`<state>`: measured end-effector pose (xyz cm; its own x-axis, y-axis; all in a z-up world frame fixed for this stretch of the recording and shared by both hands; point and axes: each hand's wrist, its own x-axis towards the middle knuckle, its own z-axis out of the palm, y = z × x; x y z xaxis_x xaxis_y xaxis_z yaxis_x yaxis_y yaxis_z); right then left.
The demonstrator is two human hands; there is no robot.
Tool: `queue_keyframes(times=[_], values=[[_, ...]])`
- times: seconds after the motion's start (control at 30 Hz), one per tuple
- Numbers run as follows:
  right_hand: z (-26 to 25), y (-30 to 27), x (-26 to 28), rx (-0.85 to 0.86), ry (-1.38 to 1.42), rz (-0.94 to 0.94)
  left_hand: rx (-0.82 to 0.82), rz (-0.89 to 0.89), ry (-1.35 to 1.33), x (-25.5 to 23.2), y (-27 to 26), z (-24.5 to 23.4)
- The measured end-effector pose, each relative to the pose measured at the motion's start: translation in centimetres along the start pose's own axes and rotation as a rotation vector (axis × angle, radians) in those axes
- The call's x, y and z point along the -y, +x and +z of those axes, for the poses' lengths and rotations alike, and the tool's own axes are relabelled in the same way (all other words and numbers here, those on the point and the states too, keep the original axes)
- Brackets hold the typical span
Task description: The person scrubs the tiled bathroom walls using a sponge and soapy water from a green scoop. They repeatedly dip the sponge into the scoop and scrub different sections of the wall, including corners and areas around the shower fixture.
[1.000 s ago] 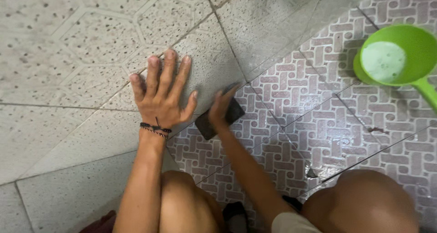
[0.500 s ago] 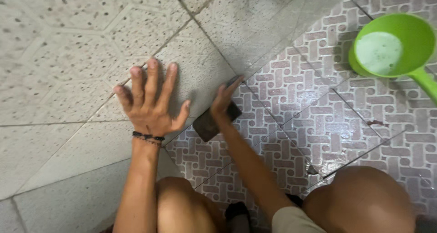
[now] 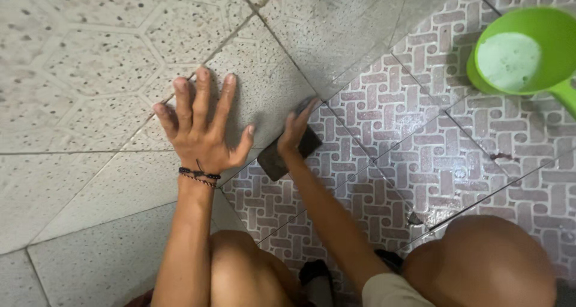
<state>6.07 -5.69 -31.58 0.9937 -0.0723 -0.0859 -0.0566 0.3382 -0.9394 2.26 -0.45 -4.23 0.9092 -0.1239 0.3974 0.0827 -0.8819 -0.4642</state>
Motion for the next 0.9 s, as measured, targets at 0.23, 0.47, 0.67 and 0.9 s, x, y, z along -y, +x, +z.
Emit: queue_keyframes(times=[0.23,0.47,0.67,0.9], values=[[1.3,-2.3,-4.3,-0.019,-0.081,-0.12,0.015,-0.006,-0.093,-0.2,0.8,-1.3],[3.5,0.7,2.3,-0.061,-0.085,-0.3,0.05,-0.049,-0.373,0.1,1.1,-3.9],[5.1,-10.6,1.4,0.281,-0.333,-0.286,-0.132,-0.05,-0.309,0.9,-0.1,-3.4],[5.8,0.8,-3.9,-0.116,-0.196,-0.285,-0.369,-0.368,-0.206,0.2,-7.7,-0.9]])
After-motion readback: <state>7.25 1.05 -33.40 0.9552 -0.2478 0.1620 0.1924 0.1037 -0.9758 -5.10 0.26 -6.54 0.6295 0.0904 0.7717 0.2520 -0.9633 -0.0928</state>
